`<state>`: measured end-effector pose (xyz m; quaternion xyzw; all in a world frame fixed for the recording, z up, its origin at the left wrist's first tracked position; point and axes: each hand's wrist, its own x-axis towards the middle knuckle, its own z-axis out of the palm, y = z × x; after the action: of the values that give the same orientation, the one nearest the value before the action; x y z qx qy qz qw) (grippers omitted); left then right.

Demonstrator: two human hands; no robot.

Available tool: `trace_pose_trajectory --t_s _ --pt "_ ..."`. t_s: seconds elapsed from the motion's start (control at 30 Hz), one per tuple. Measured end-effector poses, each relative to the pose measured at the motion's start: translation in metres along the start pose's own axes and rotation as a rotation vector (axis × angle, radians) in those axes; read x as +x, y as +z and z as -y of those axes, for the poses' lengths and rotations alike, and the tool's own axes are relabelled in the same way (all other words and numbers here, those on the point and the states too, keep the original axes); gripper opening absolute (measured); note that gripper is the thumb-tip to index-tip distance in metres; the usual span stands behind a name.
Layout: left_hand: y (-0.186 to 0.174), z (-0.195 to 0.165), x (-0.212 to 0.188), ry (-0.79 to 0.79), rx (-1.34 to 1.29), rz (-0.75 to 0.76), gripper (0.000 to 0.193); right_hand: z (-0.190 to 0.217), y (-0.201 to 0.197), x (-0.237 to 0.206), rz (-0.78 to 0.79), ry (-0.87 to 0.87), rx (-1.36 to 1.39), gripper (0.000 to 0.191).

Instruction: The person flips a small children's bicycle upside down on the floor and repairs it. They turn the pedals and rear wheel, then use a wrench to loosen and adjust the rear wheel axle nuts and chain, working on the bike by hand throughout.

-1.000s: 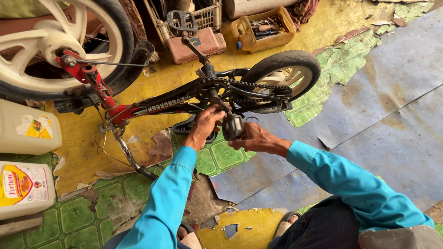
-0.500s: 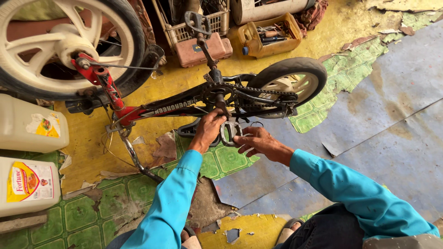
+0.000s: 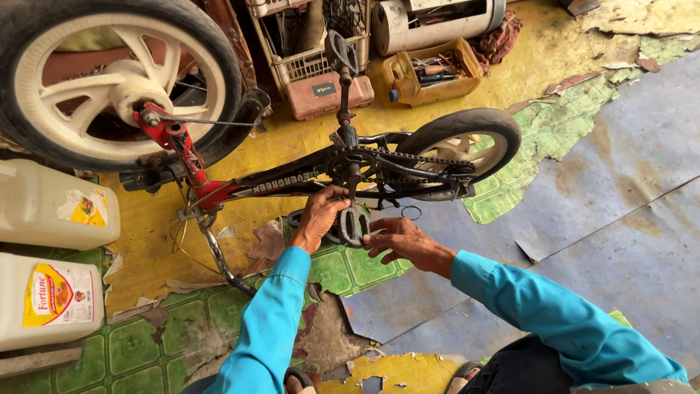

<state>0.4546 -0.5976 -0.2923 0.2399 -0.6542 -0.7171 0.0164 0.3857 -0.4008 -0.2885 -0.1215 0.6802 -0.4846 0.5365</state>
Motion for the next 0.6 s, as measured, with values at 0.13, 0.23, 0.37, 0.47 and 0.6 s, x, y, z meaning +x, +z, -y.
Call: trace_pose_trajectory --t_s 0.13,0.23,0.37,0.47,0.6 --pt "-0.001 -0.002 -0.003 -0.02 -0.043 0.017 0.016 0.0 0.005 0.0 0.015 0.039 0.078 0.053" --pt "-0.001 -0.002 -0.003 0.033 -0.034 0.02 0.017 0.002 0.005 0.0 -0.012 -0.007 0.1 0.04" --pt "-0.003 -0.001 0.0 -0.1 -0.127 0.016 0.02 0.006 0.002 -0.001 -0.127 -0.177 -0.199 0.034" --pt "-0.004 -0.002 0.001 -0.081 -0.099 -0.001 0.02 0.007 -0.003 -0.002 -0.136 -0.099 -0.231 0.035" --pt "-0.008 -0.004 0.002 -0.126 -0.087 -0.019 0.021 0.005 -0.007 -0.002 -0.189 -0.173 -0.306 0.035"
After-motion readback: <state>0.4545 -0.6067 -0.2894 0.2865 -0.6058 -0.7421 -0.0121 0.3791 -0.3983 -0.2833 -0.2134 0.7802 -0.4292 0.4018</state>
